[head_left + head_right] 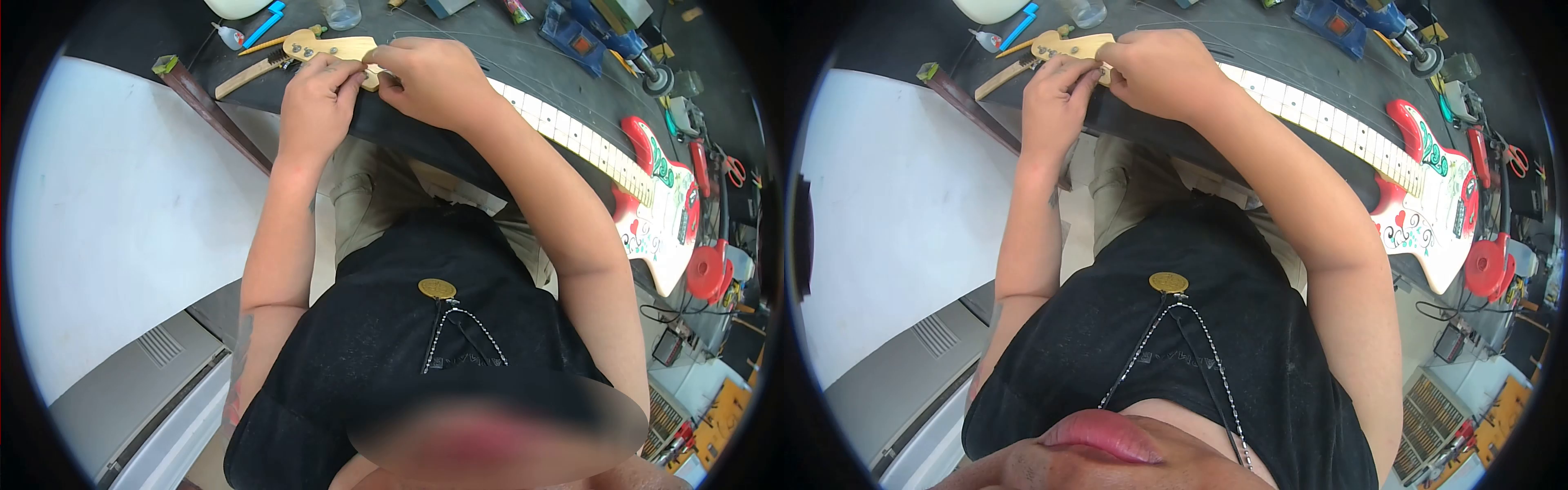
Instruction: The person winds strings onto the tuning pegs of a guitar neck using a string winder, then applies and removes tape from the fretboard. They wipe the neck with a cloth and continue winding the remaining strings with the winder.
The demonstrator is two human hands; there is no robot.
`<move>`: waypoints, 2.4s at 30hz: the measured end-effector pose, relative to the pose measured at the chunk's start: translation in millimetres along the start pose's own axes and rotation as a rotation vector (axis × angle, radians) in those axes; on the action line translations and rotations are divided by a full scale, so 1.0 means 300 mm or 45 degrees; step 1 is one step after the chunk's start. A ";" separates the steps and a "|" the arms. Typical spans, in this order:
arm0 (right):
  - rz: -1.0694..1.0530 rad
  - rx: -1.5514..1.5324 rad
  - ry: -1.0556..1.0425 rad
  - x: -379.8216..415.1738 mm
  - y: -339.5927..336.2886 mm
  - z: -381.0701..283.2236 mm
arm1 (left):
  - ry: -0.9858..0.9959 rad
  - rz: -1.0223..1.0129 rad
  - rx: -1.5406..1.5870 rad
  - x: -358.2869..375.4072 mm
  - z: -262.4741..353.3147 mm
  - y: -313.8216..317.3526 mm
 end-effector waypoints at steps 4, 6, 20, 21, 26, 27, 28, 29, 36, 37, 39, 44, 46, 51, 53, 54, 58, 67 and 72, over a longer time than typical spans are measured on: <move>0.003 -0.019 0.002 0.003 -0.005 0.002 | 0.042 -0.015 -0.033 0.001 -0.007 0.005; -0.031 -0.015 -0.003 0.001 -0.005 0.004 | 0.068 -0.007 -0.047 0.005 -0.013 0.011; -0.183 -0.213 0.013 -0.010 0.001 0.028 | -0.180 -0.008 0.253 0.009 -0.045 -0.027; -0.178 -0.215 0.004 -0.012 -0.002 0.023 | -0.177 -0.001 0.246 -0.014 -0.066 -0.044; -0.253 -0.164 0.008 -0.006 0.002 0.020 | -0.172 0.011 -0.657 -0.315 -0.308 -0.124; -0.250 -0.159 -0.002 -0.005 0.001 0.019 | -0.244 -0.116 -0.870 -0.379 -0.383 -0.105; -0.257 -0.149 0.014 -0.001 0.001 0.017 | -0.244 -0.108 -0.872 -0.427 -0.428 -0.092; -0.262 -0.140 0.030 0.004 0.000 0.016 | -0.329 -0.299 -1.009 -0.468 -0.468 -0.074; -0.327 -0.158 0.035 0.033 -0.002 -0.036 | -0.277 -0.525 -1.189 -0.471 -0.425 -0.074; -0.293 -0.165 0.023 0.037 -0.007 -0.041 | -0.260 -0.537 -1.196 -0.460 -0.383 -0.080; -0.258 -0.172 0.012 0.045 -0.012 -0.041 | -0.296 -0.532 -1.154 -0.389 -0.315 -0.121; -0.332 -0.242 -0.067 0.090 0.004 -0.075 | 0.004 0.213 -0.761 -0.142 -0.183 -0.294; -0.310 -0.251 -0.078 0.099 0.008 -0.080 | -0.575 0.291 -0.121 -0.011 -0.144 -0.349; -0.295 -0.227 -0.105 0.108 0.011 -0.073 | -0.670 0.304 0.366 0.294 -0.144 -0.254; -0.267 -0.234 -0.114 0.109 0.005 -0.079 | -0.603 0.245 0.275 0.375 -0.051 -0.199; -0.279 -0.247 -0.112 0.114 0.008 -0.080 | -0.443 0.197 0.074 0.394 0.015 -0.189; -0.260 -0.226 -0.090 0.100 -0.002 -0.086 | -0.405 0.067 -0.182 0.409 0.083 -0.131; -0.348 -0.203 -0.031 0.104 -0.003 -0.075 | -0.476 0.241 -0.236 0.330 0.087 -0.065; -0.304 -0.179 -0.037 0.111 0.010 -0.069 | -0.699 -0.090 0.076 0.453 0.011 0.024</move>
Point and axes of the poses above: each hand's wrist, its own x-axis away from the middle knuckle, its own y-axis out of the palm, z = x × y, the point moved 3 cm from there along -x, towards the middle knuckle, and after that the axes turned 2 degrees about z, right-handed, at the moved point
